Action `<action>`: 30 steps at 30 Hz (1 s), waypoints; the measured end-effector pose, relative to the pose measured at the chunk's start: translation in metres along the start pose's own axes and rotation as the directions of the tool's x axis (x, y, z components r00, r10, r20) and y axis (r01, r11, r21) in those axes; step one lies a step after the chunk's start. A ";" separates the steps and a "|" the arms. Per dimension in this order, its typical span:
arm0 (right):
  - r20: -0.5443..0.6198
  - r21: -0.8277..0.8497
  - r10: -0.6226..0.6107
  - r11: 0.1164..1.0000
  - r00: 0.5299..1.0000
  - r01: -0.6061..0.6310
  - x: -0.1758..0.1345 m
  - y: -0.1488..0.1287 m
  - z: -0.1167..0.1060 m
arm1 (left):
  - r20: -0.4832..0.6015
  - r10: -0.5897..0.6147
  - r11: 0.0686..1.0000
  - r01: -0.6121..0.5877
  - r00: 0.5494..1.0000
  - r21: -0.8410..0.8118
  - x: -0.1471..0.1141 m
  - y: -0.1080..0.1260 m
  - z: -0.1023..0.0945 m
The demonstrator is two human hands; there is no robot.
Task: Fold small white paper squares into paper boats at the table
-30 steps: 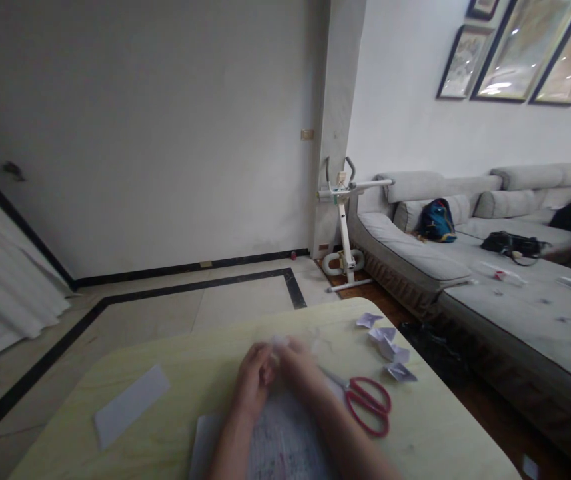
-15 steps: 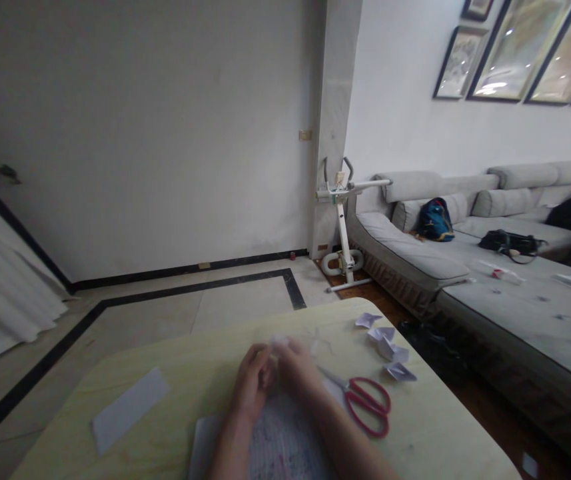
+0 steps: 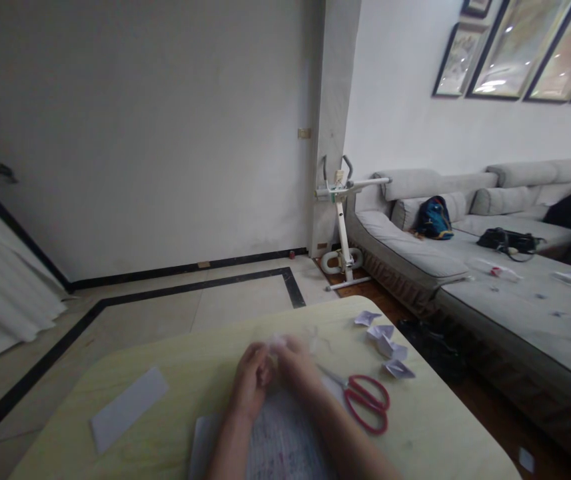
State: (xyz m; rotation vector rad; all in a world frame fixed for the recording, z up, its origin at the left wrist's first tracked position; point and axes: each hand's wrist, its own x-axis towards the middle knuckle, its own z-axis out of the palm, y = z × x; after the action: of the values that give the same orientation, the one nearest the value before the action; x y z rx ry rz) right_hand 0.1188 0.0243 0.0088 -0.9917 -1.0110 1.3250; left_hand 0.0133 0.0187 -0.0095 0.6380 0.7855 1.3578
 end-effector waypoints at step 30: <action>0.096 -0.082 0.047 0.996 0.994 -0.040 -0.008 -0.005 0.004 | -0.098 -0.028 0.999 0.029 0.995 0.014 0.001 0.000 0.000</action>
State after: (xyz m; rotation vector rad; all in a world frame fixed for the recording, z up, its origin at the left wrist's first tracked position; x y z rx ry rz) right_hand 0.1163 0.0161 0.0142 -1.0221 -1.1303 1.3892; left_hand 0.0129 0.0198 -0.0098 0.5741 0.8815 1.3660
